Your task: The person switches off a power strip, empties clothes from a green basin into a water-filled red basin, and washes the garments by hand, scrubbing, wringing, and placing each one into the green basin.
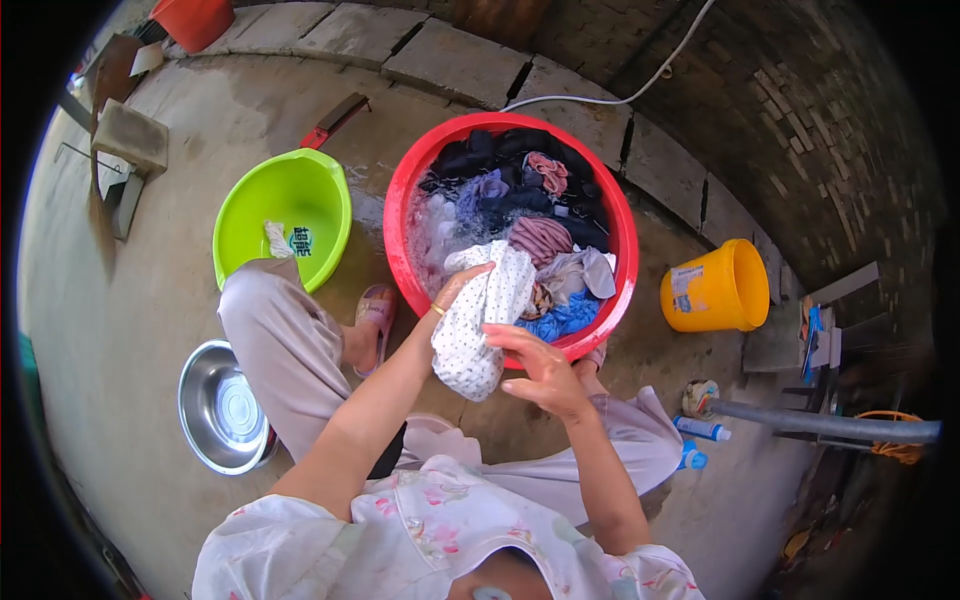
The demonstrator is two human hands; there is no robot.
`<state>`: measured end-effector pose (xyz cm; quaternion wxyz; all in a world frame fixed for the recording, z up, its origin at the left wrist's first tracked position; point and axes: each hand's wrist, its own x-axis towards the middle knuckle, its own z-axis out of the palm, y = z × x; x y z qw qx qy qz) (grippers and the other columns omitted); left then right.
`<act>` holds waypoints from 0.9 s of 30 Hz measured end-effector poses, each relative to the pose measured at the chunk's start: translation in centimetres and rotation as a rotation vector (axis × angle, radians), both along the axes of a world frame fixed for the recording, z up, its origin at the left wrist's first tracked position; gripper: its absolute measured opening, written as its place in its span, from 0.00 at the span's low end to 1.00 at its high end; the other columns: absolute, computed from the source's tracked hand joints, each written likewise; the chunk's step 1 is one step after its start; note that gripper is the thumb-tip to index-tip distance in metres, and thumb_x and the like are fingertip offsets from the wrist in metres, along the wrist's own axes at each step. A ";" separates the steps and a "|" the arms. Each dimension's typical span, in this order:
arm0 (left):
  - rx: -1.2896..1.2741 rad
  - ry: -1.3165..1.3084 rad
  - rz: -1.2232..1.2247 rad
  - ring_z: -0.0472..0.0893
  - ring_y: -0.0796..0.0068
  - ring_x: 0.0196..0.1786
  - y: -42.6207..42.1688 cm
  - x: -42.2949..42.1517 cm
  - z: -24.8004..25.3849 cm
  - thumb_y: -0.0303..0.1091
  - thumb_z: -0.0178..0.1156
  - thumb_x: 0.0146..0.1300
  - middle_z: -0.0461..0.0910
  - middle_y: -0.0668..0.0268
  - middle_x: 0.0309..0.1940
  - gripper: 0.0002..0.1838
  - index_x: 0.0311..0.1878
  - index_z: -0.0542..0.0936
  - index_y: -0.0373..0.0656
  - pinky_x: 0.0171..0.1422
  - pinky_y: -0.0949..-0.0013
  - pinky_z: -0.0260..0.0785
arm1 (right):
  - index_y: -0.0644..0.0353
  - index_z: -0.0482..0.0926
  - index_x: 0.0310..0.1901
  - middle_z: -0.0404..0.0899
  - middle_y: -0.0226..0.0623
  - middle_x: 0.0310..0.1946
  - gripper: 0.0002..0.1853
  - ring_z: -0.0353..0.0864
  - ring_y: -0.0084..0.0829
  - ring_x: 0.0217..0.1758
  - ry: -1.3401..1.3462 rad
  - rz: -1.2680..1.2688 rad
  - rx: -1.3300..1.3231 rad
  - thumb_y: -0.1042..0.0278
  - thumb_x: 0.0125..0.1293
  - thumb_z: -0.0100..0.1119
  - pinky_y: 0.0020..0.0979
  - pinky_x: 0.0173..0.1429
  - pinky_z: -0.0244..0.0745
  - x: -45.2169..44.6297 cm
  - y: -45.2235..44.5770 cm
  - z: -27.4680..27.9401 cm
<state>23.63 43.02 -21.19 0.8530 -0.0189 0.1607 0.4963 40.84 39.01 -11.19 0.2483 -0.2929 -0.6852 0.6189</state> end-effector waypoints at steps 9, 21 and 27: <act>0.003 -0.003 0.007 0.82 0.57 0.39 0.0 2.7 0.6 0.43 0.53 0.57 0.80 0.50 0.38 0.24 0.50 0.74 0.32 0.49 0.56 0.73 | 0.62 0.68 0.56 0.70 0.48 0.55 0.36 0.70 0.43 0.58 0.951 -0.457 -1.047 0.40 0.55 0.57 0.47 0.59 0.67 3.9 5.2 -17.8; 0.109 0.439 -0.065 0.82 0.63 0.34 0.3 4.1 4.1 0.33 0.53 0.50 0.81 0.54 0.34 0.22 0.47 0.74 0.30 0.42 0.63 0.75 | 0.60 0.77 0.35 0.80 0.33 0.29 0.11 0.80 0.27 0.32 0.412 -0.531 -0.463 0.63 0.54 0.61 0.28 0.36 0.76 1.2 16.1 -5.8; 0.167 0.764 -0.111 0.80 0.67 0.33 3.4 5.3 3.3 0.20 0.52 0.46 0.78 0.59 0.33 0.20 0.46 0.74 0.31 0.38 0.67 0.73 | 0.61 0.76 0.31 0.79 0.32 0.26 0.14 0.78 0.23 0.28 -0.219 -0.684 0.113 0.71 0.40 0.67 0.26 0.31 0.71 -1.7 18.9 -7.9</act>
